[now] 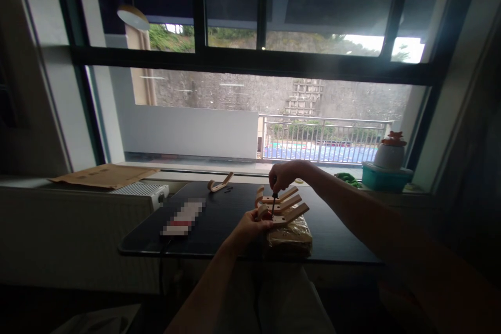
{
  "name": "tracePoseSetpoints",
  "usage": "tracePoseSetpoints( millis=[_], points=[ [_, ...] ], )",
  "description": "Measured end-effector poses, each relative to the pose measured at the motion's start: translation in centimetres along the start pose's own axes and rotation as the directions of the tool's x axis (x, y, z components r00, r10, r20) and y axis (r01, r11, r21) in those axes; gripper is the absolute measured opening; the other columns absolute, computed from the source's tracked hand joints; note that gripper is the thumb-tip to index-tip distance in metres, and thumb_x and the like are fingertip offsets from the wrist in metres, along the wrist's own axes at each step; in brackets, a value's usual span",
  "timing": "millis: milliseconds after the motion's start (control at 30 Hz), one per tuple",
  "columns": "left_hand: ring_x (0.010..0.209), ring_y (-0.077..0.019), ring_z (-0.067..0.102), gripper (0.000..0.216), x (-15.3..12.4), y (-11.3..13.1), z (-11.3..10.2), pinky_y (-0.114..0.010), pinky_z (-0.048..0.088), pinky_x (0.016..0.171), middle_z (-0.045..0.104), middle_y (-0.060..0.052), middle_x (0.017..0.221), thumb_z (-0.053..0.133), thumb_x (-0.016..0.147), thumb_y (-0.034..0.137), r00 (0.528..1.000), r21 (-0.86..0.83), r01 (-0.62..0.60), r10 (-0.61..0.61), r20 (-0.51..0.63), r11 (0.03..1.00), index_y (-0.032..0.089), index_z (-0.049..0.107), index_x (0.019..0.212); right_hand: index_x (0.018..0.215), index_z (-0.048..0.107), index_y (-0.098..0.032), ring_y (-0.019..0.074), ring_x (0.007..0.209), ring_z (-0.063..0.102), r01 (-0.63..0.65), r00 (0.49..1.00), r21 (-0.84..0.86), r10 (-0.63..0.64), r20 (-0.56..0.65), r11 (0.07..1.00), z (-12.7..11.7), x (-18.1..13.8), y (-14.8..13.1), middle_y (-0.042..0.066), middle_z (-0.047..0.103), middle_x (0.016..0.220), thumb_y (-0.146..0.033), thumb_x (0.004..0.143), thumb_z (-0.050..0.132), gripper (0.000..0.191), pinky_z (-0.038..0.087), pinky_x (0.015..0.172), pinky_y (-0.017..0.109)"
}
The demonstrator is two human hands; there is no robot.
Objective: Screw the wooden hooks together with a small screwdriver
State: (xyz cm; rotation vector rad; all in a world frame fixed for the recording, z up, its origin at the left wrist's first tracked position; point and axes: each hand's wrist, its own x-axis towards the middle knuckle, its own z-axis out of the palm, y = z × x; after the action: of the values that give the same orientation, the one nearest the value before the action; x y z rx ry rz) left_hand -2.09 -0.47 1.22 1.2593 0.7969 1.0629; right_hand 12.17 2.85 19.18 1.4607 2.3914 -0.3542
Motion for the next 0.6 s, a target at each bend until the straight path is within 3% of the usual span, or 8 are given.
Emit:
tracePoseSetpoints(
  millis=[233, 600],
  points=[
    [0.082, -0.0226, 0.063, 0.03, 0.0, 0.2, 0.0, -0.037, 0.046, 0.085, 0.069, -0.005, 0.079, 0.081, 0.051, 0.018, 1.0, 0.006, 0.01, -0.01, 0.006, 1.0, 0.013, 0.068, 0.077, 0.107, 0.057, -0.014, 0.0173, 0.087, 0.06, -0.061, 0.995, -0.06, 0.055, -0.088, 0.996, 1.0, -0.2, -1.0, 0.006, 0.06, 0.104, -0.037, 0.089, 0.052, 0.03, 0.05, 0.075, 0.036],
    [0.085, -0.024, 0.064, 0.025, -0.1, 0.2, -0.1, -0.036, 0.046, 0.085, 0.07, -0.005, 0.081, 0.078, 0.053, 0.017, 1.0, 0.024, 0.027, -0.027, 0.0, 0.999, 0.014, 0.069, 0.076, 0.099, 0.06, -0.013, 0.0152, 0.084, 0.06, -0.042, 0.999, -0.071, 0.042, 0.005, 0.997, -0.2, -0.8, -1.5, 0.004, 0.062, 0.098, -0.026, 0.084, 0.06, 0.02, 0.051, 0.071, 0.032]
  ],
)
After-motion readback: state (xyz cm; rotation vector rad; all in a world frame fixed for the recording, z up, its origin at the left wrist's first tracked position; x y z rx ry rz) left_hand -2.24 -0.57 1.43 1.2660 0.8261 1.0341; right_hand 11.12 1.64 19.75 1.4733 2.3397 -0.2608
